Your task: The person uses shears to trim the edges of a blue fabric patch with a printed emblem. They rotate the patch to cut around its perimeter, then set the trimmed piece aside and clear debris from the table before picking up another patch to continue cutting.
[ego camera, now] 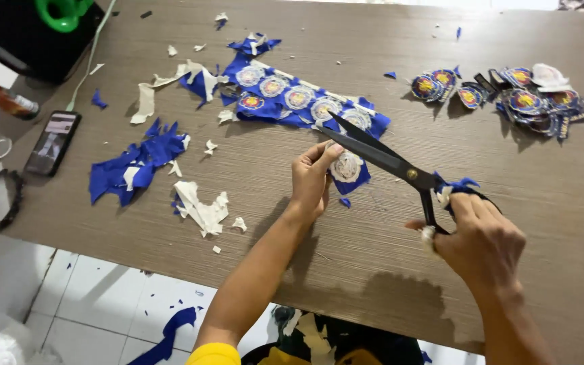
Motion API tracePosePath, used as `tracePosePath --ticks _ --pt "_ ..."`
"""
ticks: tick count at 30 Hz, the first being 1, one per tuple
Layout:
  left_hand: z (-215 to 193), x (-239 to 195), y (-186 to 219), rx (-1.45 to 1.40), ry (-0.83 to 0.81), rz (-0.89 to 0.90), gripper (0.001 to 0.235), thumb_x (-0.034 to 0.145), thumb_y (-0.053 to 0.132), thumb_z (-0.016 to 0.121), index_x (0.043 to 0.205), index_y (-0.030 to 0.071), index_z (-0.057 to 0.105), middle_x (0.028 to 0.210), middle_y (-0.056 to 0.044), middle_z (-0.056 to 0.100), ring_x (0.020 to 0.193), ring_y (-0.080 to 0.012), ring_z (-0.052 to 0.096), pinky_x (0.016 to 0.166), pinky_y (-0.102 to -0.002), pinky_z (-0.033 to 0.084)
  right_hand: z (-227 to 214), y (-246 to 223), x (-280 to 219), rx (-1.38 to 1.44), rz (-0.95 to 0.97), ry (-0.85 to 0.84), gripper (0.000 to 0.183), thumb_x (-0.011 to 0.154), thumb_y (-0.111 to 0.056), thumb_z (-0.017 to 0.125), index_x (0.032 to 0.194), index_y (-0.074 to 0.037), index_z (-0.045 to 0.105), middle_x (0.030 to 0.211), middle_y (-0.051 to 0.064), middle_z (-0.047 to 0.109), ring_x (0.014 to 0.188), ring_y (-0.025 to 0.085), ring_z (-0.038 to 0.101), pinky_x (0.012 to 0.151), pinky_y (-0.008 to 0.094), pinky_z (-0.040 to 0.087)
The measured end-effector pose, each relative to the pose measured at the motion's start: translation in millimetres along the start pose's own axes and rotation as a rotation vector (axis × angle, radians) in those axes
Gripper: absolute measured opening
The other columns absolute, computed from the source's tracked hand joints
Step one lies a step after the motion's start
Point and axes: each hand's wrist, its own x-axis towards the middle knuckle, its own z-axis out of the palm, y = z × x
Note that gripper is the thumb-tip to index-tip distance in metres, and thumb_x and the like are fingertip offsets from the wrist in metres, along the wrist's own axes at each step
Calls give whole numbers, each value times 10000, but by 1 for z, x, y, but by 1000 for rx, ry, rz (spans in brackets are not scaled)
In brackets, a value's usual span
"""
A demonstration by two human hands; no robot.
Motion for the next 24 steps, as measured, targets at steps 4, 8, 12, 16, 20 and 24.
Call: tracePosePath --ticks 4,8,12,16,20,24 --pt "-11 12 1 42 88 38 176 912 89 707 1053 19 787 923 -81 789 792 -79 687 432 -184 370 9 7 -6 -95 -8 13 643 924 -868 621 851 -230 633 798 -78 669 781 118 700 552 282 411" --pt "-11 8 14 -88 -38 -5 51 889 50 715 920 11 726 828 -111 748 719 -225 736 581 -279 620 14 13 -8 -116 -24 -12 671 911 -893 595 852 -226 632 793 -82 663 785 102 698 547 273 409" --pt "-14 10 2 -55 -66 -19 49 870 18 732 912 -4 719 795 -108 746 635 -201 728 485 -261 600 16 13 -11 -93 -31 -29 657 933 -874 601 828 -226 611 751 -95 640 746 85 677 507 267 349" --pt "-13 6 5 13 -91 12 144 859 48 746 978 -32 760 824 -155 756 703 -248 741 544 -288 628 25 15 -20 -17 73 -73 502 924 -733 781 826 -267 619 789 -109 681 725 99 681 541 316 407" --pt "-15 10 -7 17 -135 64 299 900 63 738 1192 -3 744 1018 -145 780 884 -211 737 741 -310 635 26 15 -16 276 209 -200 104 843 -233 779 913 -239 700 799 -37 748 634 250 655 581 415 493" --pt "-15 10 -19 -237 -269 -20 394 934 -90 638 1326 -53 608 1021 -115 709 877 -130 701 756 -219 617 11 9 0 654 469 -383 264 796 -212 779 862 -118 541 796 21 743 649 267 581 667 419 443"
